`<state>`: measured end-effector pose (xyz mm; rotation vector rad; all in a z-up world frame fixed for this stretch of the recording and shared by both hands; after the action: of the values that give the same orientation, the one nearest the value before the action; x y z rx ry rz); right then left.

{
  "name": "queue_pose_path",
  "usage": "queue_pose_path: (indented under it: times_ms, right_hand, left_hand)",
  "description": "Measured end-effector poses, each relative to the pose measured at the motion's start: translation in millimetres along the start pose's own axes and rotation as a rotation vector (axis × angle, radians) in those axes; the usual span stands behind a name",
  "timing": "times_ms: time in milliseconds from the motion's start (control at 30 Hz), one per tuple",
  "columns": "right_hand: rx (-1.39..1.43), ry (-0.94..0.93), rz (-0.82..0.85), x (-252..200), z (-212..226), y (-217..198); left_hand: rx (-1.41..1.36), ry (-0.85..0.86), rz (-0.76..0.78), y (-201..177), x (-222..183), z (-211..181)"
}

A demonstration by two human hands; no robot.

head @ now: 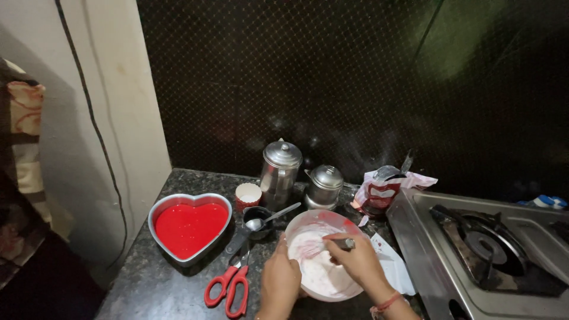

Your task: Preparing a red velvet cake batter by mixing dry ingredients and adding liquid.

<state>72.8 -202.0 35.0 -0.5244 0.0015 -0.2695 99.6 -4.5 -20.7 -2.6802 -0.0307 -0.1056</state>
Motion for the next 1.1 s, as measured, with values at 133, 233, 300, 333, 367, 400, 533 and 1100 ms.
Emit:
queue_pose_path:
  times_ms: [133,233,300,333,367,400,533,1100]
  right_hand:
    - [-0.399,-0.041,-0.145,-10.3,13.0,-28.8]
    - [-0.673,0.147,-0.106,-20.9,18.9,-31.6]
    - [-0.484,0.282,0.035,-24.5,9.3,-11.5]
    - [-0.484,0.285,0.033,-16.6,0.1,-5.2]
    - [-0.349,0.238,0.042,-7.6,-4.8,4.5]
    - [-0.214,0.19,0.052,0.9,-9.0,13.9]
    - [-0.148,0.049,-0.077,-0.2,15.6,-7.1]
    - [-0.378,0.07,-0.18,-2.1,-2.5,-33.9]
  left_hand:
    - [-0.006,-0.012,-0.003,4.9,-3.0,5.0]
    - [-0.02,0.118,-0.112,2.0,-3.6,-3.8]
    - [0.035,-0.03,0.003,9.1,-5.0,3.4]
    - [0.035,-0.029,0.006,12.1,-3.2,9.1]
    - [0.018,0.015,-0.01,13.5,-1.5,10.7]
    - [0.001,0.059,-0.028,14.3,-0.4,12.4]
    - [-0.036,0.199,-0.087,-0.2,-5.3,-5.9]
    - [-0.057,-0.166,0.08,28.8,4.0,59.5]
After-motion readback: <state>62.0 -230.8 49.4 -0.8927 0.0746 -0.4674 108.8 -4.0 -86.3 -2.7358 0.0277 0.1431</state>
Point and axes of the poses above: each hand's wrist, its own x-axis towards the middle knuckle, its own y-axis out of the palm, z = x × y, the point moved 9 cm from there along x, towards the middle knuckle, and after that the axes turned 3 degrees about -z, right-handed, at the moved point
